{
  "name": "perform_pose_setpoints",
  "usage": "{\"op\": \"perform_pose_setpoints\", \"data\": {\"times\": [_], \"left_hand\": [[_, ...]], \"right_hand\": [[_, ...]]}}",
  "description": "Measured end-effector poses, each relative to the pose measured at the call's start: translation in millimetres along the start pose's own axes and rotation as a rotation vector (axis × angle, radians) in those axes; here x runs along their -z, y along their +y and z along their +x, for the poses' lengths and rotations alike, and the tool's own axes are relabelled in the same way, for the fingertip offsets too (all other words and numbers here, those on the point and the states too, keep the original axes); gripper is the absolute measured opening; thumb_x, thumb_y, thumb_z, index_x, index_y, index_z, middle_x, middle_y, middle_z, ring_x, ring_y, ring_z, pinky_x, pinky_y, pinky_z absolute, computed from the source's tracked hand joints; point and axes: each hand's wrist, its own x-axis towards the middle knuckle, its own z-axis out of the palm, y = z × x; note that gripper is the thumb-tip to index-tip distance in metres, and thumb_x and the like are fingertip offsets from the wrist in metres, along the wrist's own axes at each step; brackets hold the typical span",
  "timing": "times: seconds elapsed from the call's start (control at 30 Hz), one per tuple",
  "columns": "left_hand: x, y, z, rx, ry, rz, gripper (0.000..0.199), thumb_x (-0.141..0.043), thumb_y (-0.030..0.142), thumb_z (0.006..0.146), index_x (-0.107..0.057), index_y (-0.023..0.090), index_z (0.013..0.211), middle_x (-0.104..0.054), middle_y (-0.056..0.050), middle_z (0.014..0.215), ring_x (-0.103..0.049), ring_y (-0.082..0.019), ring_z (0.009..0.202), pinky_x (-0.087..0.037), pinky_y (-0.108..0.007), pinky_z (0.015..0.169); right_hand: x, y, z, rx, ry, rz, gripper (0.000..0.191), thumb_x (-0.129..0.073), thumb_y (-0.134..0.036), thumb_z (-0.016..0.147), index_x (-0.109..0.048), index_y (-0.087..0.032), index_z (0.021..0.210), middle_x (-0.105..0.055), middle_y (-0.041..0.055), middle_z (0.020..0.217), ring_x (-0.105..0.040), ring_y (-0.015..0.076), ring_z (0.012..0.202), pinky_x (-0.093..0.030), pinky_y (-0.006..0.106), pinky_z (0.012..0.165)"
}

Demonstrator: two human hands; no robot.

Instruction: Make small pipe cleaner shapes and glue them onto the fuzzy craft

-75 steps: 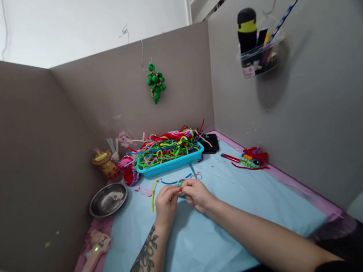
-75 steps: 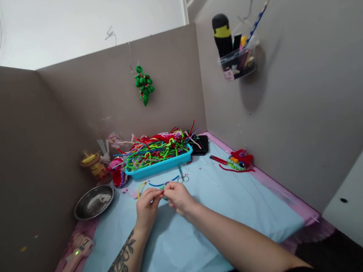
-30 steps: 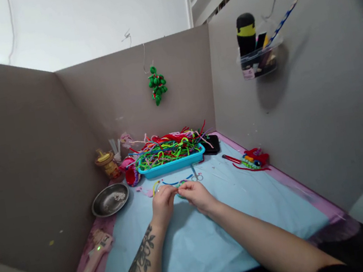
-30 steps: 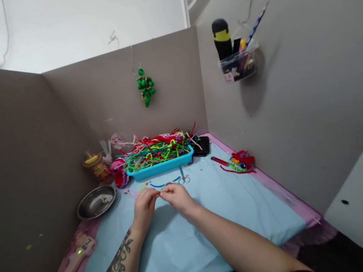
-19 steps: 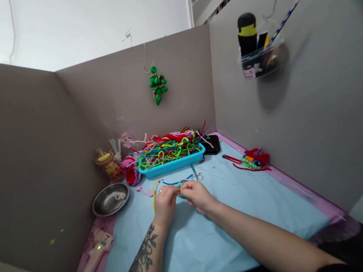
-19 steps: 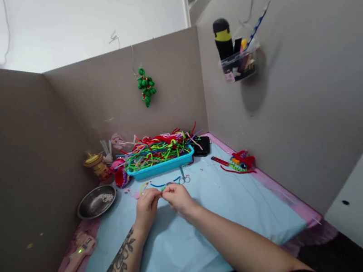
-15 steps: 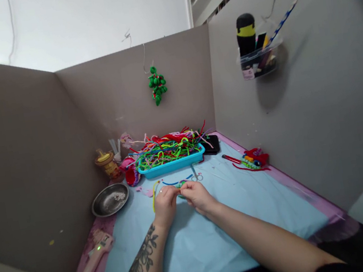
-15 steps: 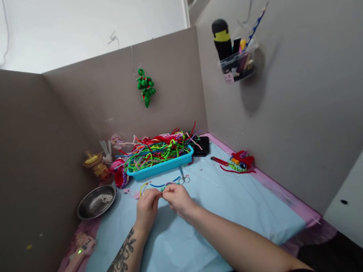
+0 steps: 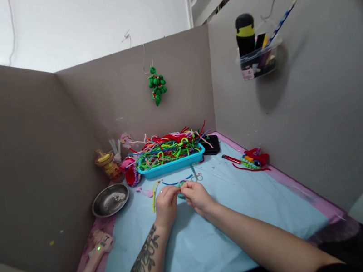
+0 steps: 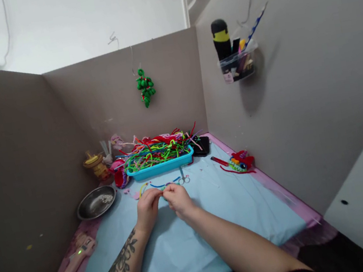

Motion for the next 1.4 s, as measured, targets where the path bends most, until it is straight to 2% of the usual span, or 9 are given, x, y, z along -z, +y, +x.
{"op": "perform_pose_setpoints", "data": {"times": [0.17,0.33,0.47,0.7,0.97,1.4], "left_hand": [[2.7,-0.7,1.9,0.035,-0.014,-0.07,0.014,-0.047,0.014,0.086,-0.06,0.019,0.086,-0.063,-0.005,0.084,-0.057,-0.016,0.082,-0.046,-0.029,0.075],[3.7,-0.8,3.0,0.112,-0.007,-0.113,0.013,-0.045,0.017,0.086,-0.056,0.018,0.079,-0.058,-0.003,0.075,-0.054,-0.015,0.073,-0.044,-0.028,0.069],[2.8,-2.0,3.2,0.157,0.008,-0.138,0.015,-0.044,0.021,0.086,-0.055,0.018,0.076,-0.056,-0.002,0.071,-0.053,-0.015,0.069,-0.043,-0.027,0.066],[7.1,-2.3,3.8,0.099,-0.015,-0.157,0.013,-0.047,0.019,0.086,-0.058,0.019,0.081,-0.058,-0.003,0.076,-0.055,-0.015,0.074,-0.045,-0.029,0.07],[9.0,-5.6,2.2,0.04,-0.036,-0.073,0.013,-0.047,0.018,0.087,-0.06,0.019,0.082,-0.059,-0.004,0.079,-0.055,-0.015,0.077,-0.046,-0.029,0.07],[2.9,-8.7,-1.7,-0.002,-0.079,0.033,0.017,-0.046,0.017,0.087,-0.062,0.019,0.084,-0.061,-0.005,0.081,-0.055,-0.016,0.081,-0.046,-0.03,0.073]], "right_hand": [[0.2,-7.3,-3.4,-0.064,-0.063,0.005,0.012,-0.058,-0.024,0.059,-0.049,-0.018,0.061,-0.028,-0.0129,0.036,-0.016,0.0021,0.032,-0.009,0.017,0.033],[0.9,-7.6,-3.3,-0.038,-0.122,-0.02,0.021,-0.066,-0.033,0.061,-0.054,-0.016,0.064,-0.03,-0.0117,0.037,-0.018,0.0025,0.033,-0.009,0.019,0.034],[1.5,-4.5,-2.2,-0.007,-0.118,-0.034,0.026,-0.068,-0.038,0.062,-0.055,-0.016,0.065,-0.031,-0.011,0.039,-0.02,0.0029,0.033,-0.01,0.019,0.034],[2.1,-3.2,-2.0,-0.02,-0.112,-0.023,0.026,-0.069,-0.038,0.062,-0.055,-0.016,0.064,-0.029,-0.0116,0.038,-0.018,0.0028,0.033,-0.009,0.02,0.034],[1.4,-6.4,-2.7,-0.054,-0.089,-0.053,0.021,-0.067,-0.033,0.059,-0.054,-0.017,0.062,-0.031,-0.0111,0.037,-0.021,0.0032,0.033,-0.009,0.02,0.035],[-1.9,-6.5,-3.2,-0.123,-0.071,0.029,0.017,-0.06,-0.024,0.055,-0.047,-0.018,0.063,-0.029,-0.0135,0.037,-0.017,0.0016,0.032,-0.009,0.018,0.034]]}}
